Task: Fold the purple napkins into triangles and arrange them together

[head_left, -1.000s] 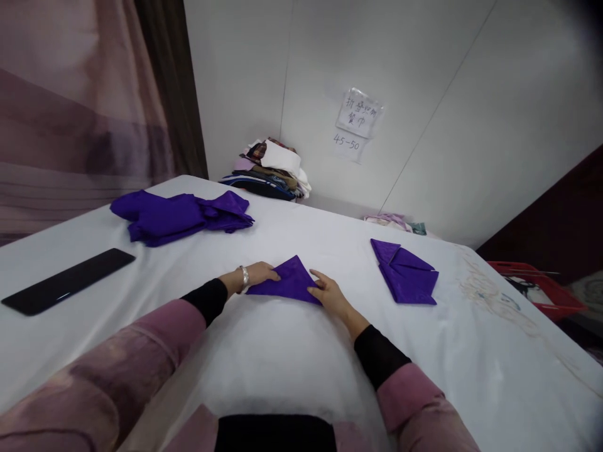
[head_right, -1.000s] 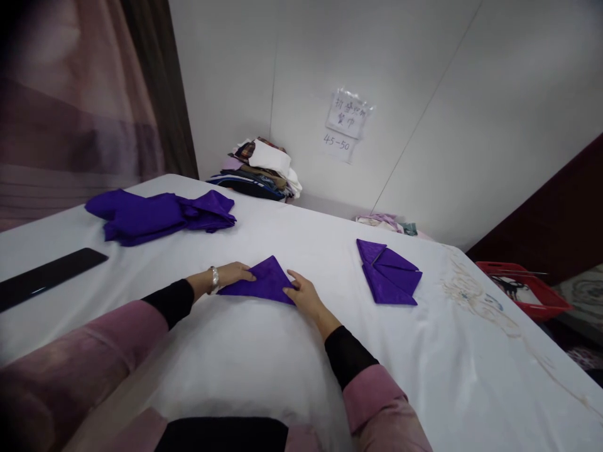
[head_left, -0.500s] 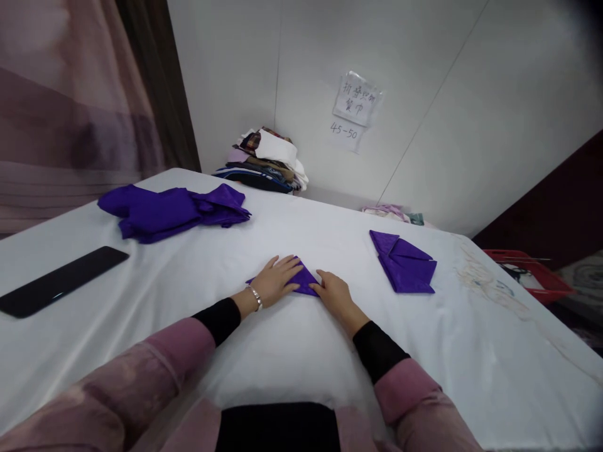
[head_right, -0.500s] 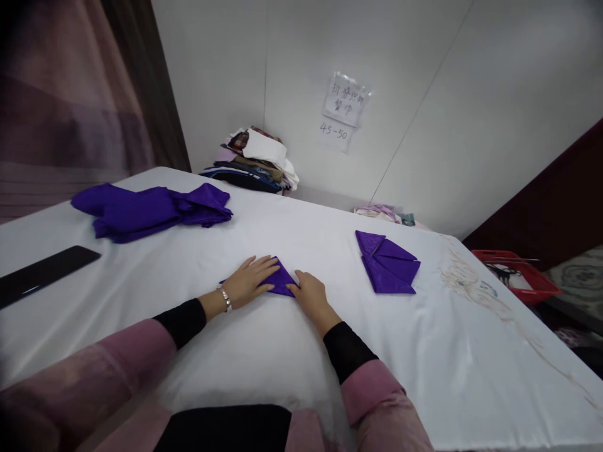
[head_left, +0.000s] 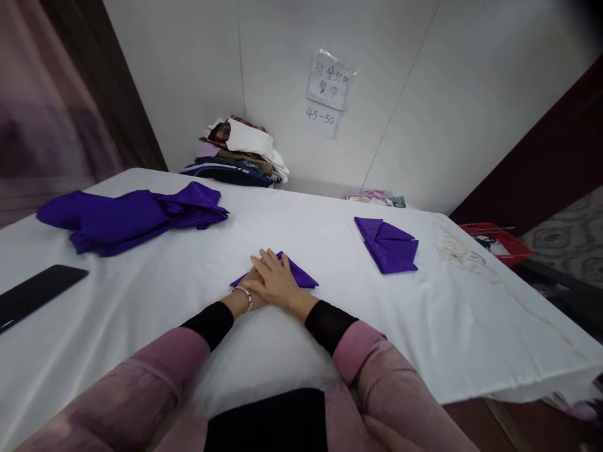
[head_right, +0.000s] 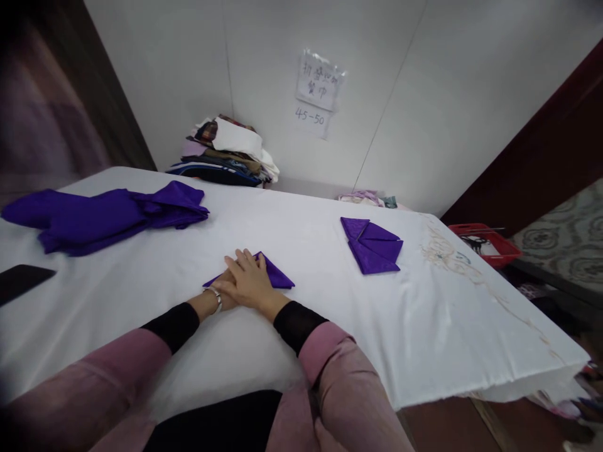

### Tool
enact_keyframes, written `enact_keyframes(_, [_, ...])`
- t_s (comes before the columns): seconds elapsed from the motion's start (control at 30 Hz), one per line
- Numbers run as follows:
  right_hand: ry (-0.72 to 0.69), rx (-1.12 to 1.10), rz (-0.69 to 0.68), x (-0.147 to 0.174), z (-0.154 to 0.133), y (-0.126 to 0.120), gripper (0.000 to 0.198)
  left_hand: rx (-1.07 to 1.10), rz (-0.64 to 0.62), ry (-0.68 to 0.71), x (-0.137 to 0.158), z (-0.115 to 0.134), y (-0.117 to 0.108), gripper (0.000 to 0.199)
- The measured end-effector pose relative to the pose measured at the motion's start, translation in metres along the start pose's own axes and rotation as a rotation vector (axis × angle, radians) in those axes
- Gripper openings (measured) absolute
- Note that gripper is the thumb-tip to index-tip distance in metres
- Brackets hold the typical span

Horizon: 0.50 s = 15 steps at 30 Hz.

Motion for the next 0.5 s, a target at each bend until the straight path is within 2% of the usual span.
enact_keyframes(0.1, [0.065,0.011,-0.018,0.001,0.021,0.007,0.068,-0.076,-0.114,0.135,-0.001,0.006,0.008,0.056])
enact_keyframes(0.2, [0.117,0.052,-0.036,0.010,0.044,0.006,0.068,-0.130,-0.168,0.134,-0.001,0.000,0.014,0.060])
enact_keyframes(0.33, [0.146,0.115,-0.063,0.022,0.064,0.004,0.072,-0.150,-0.186,0.122,-0.001,-0.007,0.019,0.065])
enact_keyframes(0.5, [0.166,0.181,-0.095,0.035,0.084,0.004,0.070,-0.163,-0.129,0.154,-0.002,-0.008,0.018,0.065])
Point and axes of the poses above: each hand's wrist, its own x-axis away from the middle knuckle, its own y-axis out of the palm, z = x × y, the point moved 6 cm from there along -x, towards the middle knuckle, and after that the axes turned 11 degrees about y, right-handed, at the moved point
